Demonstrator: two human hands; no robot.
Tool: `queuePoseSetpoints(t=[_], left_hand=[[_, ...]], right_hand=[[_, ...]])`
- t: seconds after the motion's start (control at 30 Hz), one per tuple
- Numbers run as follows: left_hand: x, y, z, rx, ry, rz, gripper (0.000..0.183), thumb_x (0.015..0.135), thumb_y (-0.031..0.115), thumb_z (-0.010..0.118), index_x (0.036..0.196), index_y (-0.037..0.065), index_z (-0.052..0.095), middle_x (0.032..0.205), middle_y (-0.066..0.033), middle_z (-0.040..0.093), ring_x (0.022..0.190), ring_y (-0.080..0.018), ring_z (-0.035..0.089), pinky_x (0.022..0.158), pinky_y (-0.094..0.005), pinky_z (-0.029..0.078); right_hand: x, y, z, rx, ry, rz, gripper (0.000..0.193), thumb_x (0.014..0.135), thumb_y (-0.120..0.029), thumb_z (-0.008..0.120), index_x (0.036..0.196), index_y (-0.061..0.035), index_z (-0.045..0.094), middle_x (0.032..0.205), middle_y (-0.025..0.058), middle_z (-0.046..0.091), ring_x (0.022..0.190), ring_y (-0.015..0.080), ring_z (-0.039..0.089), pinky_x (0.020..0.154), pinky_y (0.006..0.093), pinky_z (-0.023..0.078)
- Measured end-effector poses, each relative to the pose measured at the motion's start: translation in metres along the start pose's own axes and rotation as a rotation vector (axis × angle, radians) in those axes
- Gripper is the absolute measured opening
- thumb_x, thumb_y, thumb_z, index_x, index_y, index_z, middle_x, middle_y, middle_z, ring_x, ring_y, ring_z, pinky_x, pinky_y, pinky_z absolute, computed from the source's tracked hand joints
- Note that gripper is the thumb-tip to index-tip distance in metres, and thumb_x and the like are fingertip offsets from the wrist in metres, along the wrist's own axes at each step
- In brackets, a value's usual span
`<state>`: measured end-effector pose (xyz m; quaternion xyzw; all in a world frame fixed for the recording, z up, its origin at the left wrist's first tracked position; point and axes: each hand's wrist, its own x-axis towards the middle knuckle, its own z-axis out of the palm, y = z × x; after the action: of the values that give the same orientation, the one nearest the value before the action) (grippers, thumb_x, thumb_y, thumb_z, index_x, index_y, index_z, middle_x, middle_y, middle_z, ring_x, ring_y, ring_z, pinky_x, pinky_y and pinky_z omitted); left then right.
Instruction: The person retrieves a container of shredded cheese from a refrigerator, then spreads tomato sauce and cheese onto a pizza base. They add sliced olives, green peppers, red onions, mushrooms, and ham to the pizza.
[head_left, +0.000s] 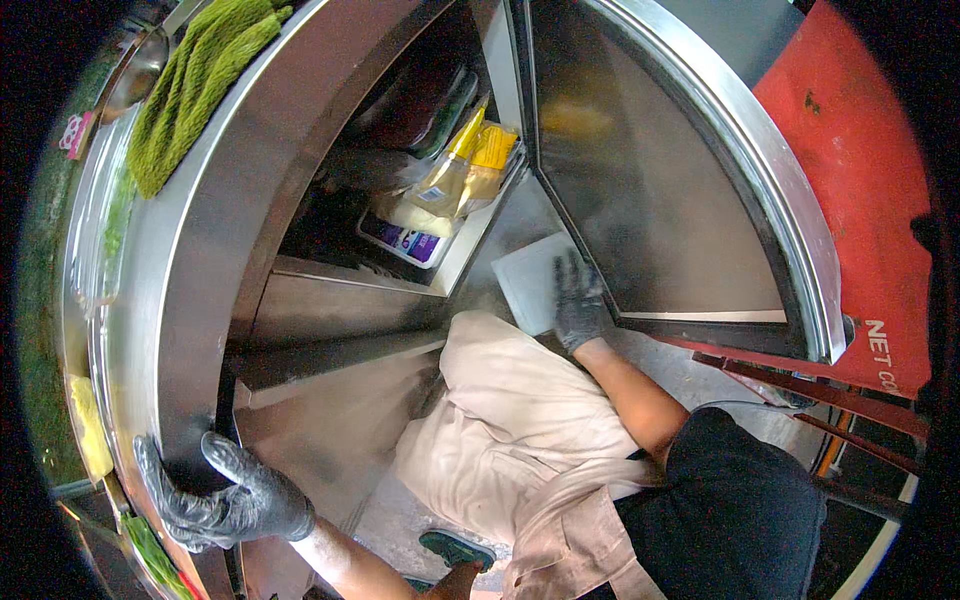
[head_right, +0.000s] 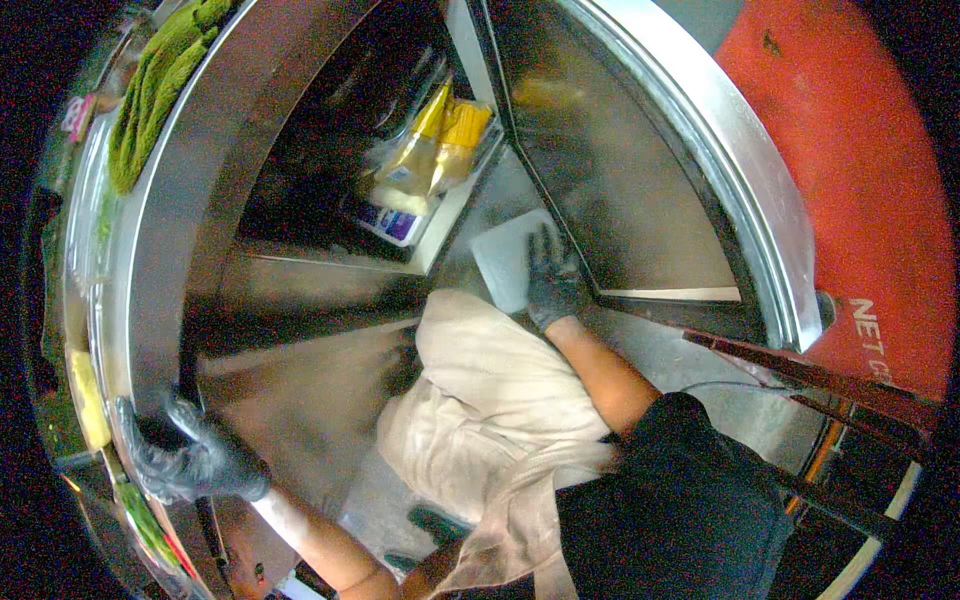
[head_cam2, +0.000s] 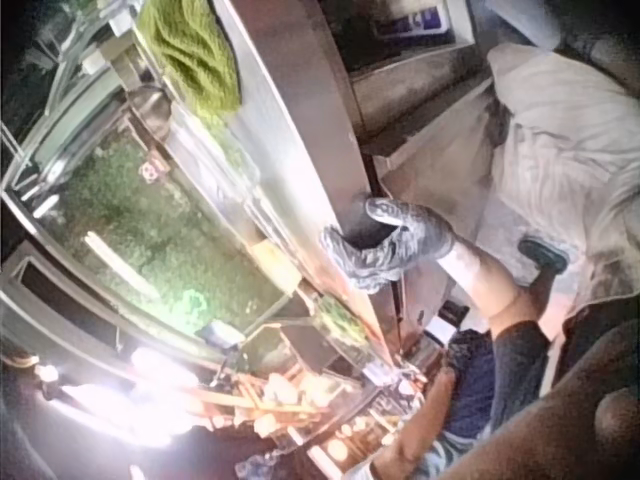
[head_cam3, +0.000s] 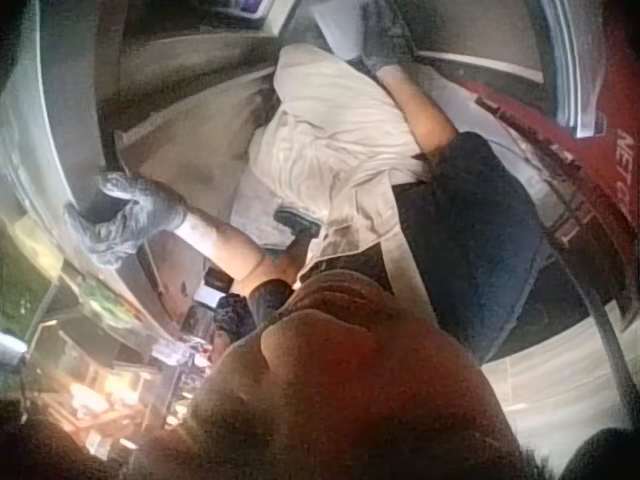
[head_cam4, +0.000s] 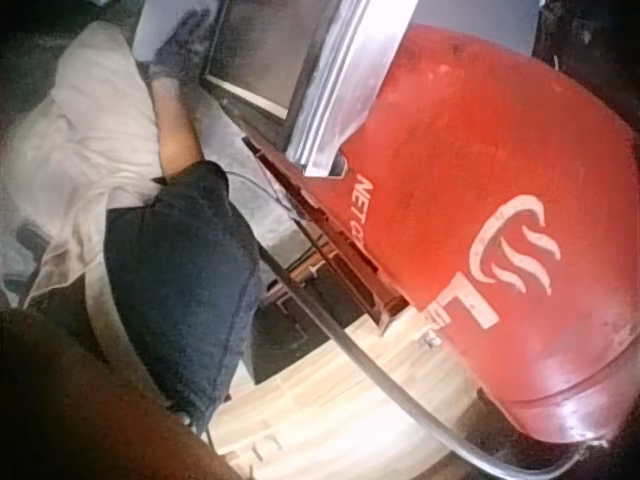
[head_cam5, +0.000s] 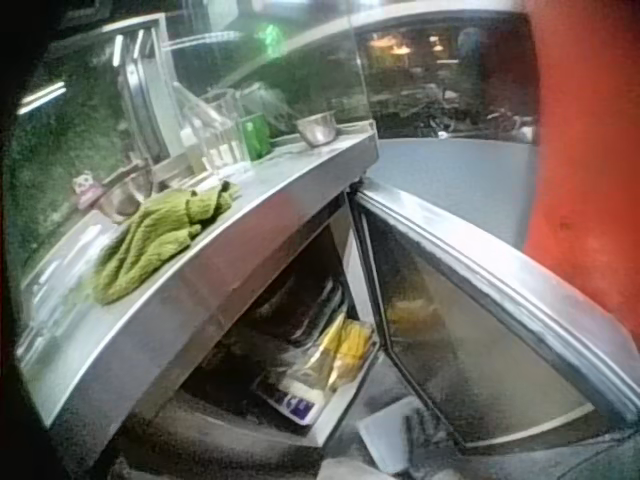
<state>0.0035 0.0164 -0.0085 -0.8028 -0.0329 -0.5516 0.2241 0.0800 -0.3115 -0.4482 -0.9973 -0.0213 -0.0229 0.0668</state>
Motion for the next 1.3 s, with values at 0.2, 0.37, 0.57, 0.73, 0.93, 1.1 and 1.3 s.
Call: queuePoseSetpoints(t=[0.2,0.37,0.57,0.73,0.93,1.1,1.3], left_hand=[[0.0,0.003,-0.003,0.141,-0.029,-0.003,0.047,0.096,0.045,0.07,0.127,0.01,0.068,0.122,-0.003,0.071,0.105,-0.0259,0.064,0.093,-0.0409,0.046],[0.005,0.008,-0.003,0.119,0.03,0.015,0.046,0.094,0.048,0.07,0.117,0.009,0.073,0.115,-0.007,0.075,0.1,-0.0279,0.069,0.091,-0.0419,0.051],[0.004,0.006,0.006,-0.044,0.076,-0.01,0.045,0.095,0.039,0.072,0.121,0.002,0.07,0.12,-0.0132,0.072,0.102,-0.0293,0.067,0.089,-0.0408,0.052],[-0.008,0.019,0.004,-0.467,0.055,-0.32,0.053,0.095,0.034,0.072,0.13,-0.004,0.062,0.12,-0.0193,0.069,0.107,-0.0307,0.063,0.096,-0.0452,0.052],[-0.029,0.014,0.018,-0.154,0.182,-0.415,0.043,0.1,0.033,0.057,0.126,0.0,0.061,0.12,-0.0182,0.066,0.108,-0.0326,0.062,0.099,-0.0449,0.049],[-0.037,-0.004,0.038,-0.05,0.443,-0.389,0.036,0.098,0.03,0.053,0.115,0.0,0.065,0.107,-0.0175,0.067,0.098,-0.0309,0.063,0.092,-0.0436,0.049],[-0.031,-0.002,0.013,-0.144,0.169,-0.548,0.058,0.08,0.05,0.074,0.093,-0.006,0.069,0.089,-0.0236,0.068,0.074,-0.0312,0.06,0.068,-0.0486,0.054]], right_hand=[[0.048,-0.053,-0.005,0.237,-0.212,-0.313,0.081,0.091,-0.054,0.062,0.159,-0.021,0.033,0.169,0.0127,0.019,0.154,0.0467,0.01,0.115,0.0753,0.014],[0.055,-0.024,0.034,0.026,-0.253,-0.619,0.079,0.092,-0.055,0.057,0.159,-0.0193,0.034,0.169,0.0079,0.021,0.155,0.0445,0.009,0.118,0.0721,0.012],[0.054,-0.016,0.029,0.349,-0.167,-0.535,0.069,0.093,-0.049,0.06,0.153,-0.0169,0.045,0.166,0.0093,0.029,0.155,0.0381,0.017,0.119,0.067,0.017],[0.071,-0.087,-0.003,0.81,0.002,-0.279,0.036,0.095,-0.029,0.061,0.127,-0.0118,0.067,0.141,0.0122,0.059,0.135,0.0364,0.049,0.112,0.0528,0.037],[0.162,-0.206,0.007,1.023,-0.3,-0.308,0.036,0.091,-0.02,0.061,0.122,-0.001,0.067,0.11,0.0261,0.069,0.101,0.0441,0.067,0.091,0.0486,0.054],[0.2,-0.246,0.045,0.554,-0.263,-0.635,0.026,0.083,-0.016,0.063,0.101,-0.0049,0.077,0.096,0.0215,0.073,0.092,0.0403,0.07,0.08,0.0455,0.057],[0.211,-0.249,0.078,0.347,-0.147,-0.942,0.018,0.079,-0.018,0.066,0.083,-0.013,0.082,0.081,0.0116,0.075,0.076,0.0322,0.073,0.067,0.0455,0.058]])
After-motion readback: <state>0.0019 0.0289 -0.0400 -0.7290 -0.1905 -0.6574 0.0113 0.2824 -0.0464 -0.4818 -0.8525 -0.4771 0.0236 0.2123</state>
